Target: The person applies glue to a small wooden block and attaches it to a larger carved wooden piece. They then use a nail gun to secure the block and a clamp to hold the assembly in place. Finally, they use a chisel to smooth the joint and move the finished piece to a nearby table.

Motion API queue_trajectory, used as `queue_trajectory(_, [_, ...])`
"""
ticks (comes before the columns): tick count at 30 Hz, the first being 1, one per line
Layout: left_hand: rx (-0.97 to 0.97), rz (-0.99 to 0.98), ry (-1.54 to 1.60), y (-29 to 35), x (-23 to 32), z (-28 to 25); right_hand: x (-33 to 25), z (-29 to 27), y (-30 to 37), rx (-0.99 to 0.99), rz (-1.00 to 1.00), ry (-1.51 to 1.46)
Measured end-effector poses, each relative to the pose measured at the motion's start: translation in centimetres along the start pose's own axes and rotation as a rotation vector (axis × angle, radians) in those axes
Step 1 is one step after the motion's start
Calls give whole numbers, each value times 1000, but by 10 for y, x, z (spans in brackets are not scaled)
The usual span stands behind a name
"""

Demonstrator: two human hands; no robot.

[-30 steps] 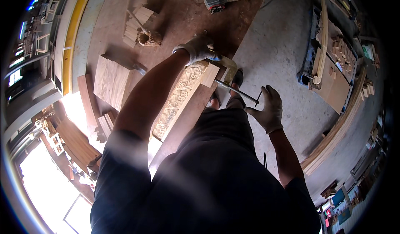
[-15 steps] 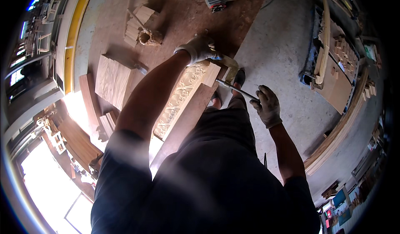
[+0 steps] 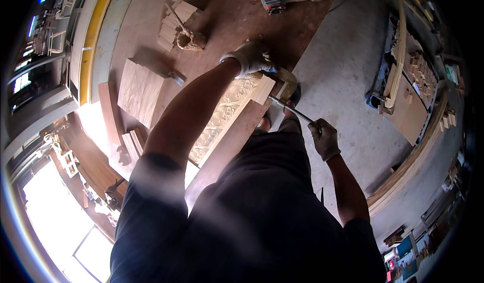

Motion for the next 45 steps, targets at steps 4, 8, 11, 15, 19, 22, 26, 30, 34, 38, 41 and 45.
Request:
queue_trajectory(4, [73, 53, -27, -2, -7, 3, 2, 4, -2, -89, 69, -99])
queue_trajectory(8, [-28, -30, 21, 2, 2, -1, 12, 10, 3, -86, 104, -117])
queue_trajectory(11, [14, 33, -70, -1, -1, 2, 12, 11, 4, -111, 142, -171])
queue_trajectory(15, [64, 100, -94, -1, -1, 1, 23, 20, 6, -151, 196, -290])
queue_trajectory(19, [38, 68, -60, -1, 0, 2, 24, 23, 7, -258, 346, -490])
queue_trajectory(22, [23, 58, -82, -2, 0, 4, 33, 27, 10, -298, 366, -530])
queue_trajectory(26, [22, -37, 55, 1, -4, 3, 23, 26, 8, -359, 528, -608])
queue_trajectory(30, [105, 127, -144, 4, 2, -1, 25, 26, 7, -352, 433, -675])
queue_trajectory(34, [256, -12, 256, 21, 0, -19, 16, 22, 0, -266, 512, -688])
queue_trajectory(38, [669, -46, 473, 74, 9, -47, 11, 16, -2, -250, 561, -676])
queue_trajectory(41, [834, -70, 135, 132, 1, -26, 8, 13, -8, -226, 585, -644])
queue_trajectory(45, [834, -211, 86, 205, -21, 46, 6, 14, -8, -209, 621, -689])
Point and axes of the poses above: each hand's wrist, its own y-axis away from the middle knuckle, its own z-axis out of the palm, x = y × z, the point moved 6 cm from there along -y, towards the middle knuckle, and after that the axes turned 2 degrees about z, right-handed, at the moved point
